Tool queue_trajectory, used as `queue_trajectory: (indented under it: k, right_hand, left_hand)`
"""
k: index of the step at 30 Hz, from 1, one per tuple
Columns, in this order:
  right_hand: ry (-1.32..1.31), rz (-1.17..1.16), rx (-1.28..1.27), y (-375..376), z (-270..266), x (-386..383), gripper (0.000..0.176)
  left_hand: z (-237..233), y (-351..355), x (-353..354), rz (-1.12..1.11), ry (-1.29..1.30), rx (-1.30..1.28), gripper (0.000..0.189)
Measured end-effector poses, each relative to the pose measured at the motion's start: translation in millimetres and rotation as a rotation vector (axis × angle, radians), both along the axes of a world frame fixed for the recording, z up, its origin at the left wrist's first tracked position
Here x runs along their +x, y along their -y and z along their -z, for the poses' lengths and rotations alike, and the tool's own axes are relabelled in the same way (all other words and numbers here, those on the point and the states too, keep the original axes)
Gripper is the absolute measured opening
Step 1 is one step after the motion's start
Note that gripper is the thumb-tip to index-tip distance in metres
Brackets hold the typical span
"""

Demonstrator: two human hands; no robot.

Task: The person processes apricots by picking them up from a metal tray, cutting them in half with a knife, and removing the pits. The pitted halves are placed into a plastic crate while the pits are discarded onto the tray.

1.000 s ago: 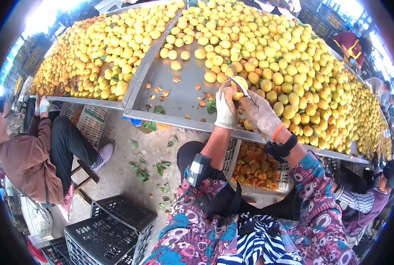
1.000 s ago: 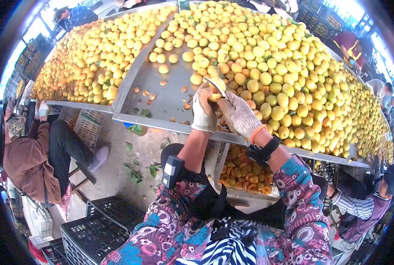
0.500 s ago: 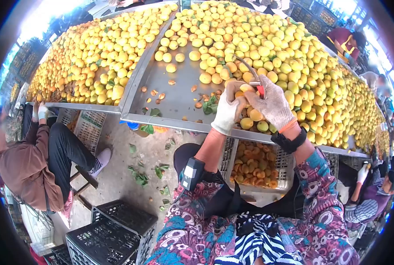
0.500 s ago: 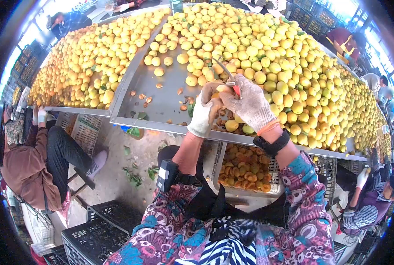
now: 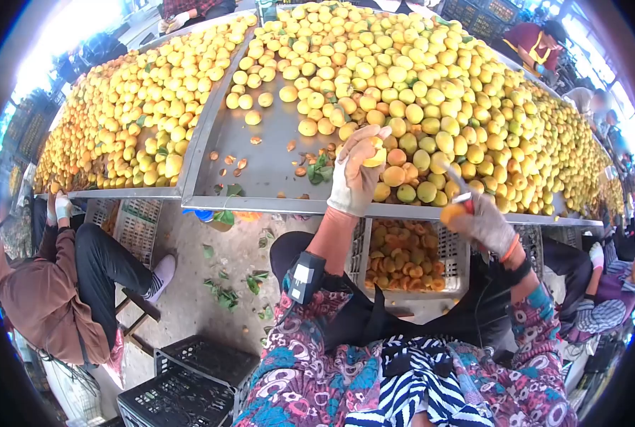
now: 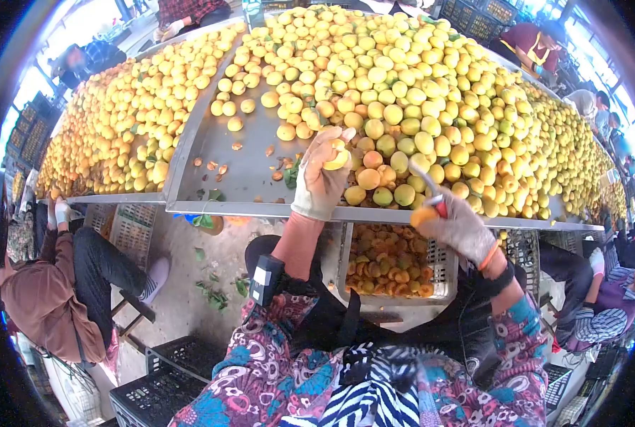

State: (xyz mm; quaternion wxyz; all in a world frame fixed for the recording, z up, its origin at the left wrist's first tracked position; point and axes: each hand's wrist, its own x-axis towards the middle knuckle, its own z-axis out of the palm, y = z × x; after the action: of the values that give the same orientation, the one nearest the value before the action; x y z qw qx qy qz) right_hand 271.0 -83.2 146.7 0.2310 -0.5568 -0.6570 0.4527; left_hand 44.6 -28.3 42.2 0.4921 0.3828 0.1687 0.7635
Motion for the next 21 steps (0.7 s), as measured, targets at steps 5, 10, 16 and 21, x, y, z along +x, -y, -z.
queue_trajectory:
  k: [5,10,16,21]
  right_hand:
    - [-0.065,0.313,-0.010,-8.5,27.9,24.5,0.021]
    - [-0.758,0.304,0.236,-32.2,-15.6,-50.2,0.035]
    - [-1.037,0.003,0.457,-79.8,-3.0,-132.5,0.029]
    - [-1.138,0.044,0.383,-102.1,27.1,-166.9,0.017]
  left_hand:
    - [12.1,-3.7,4.2,0.290,0.429,-0.295,0.035]
    - [4.3,-5.5,11.3,0.229,0.384,-0.305,0.042]
    - [-6.9,-2.5,-0.7,0.208,0.256,-0.453,0.044]
    - [-4.7,-3.8,-8.5,0.133,0.199,-0.525,0.050]
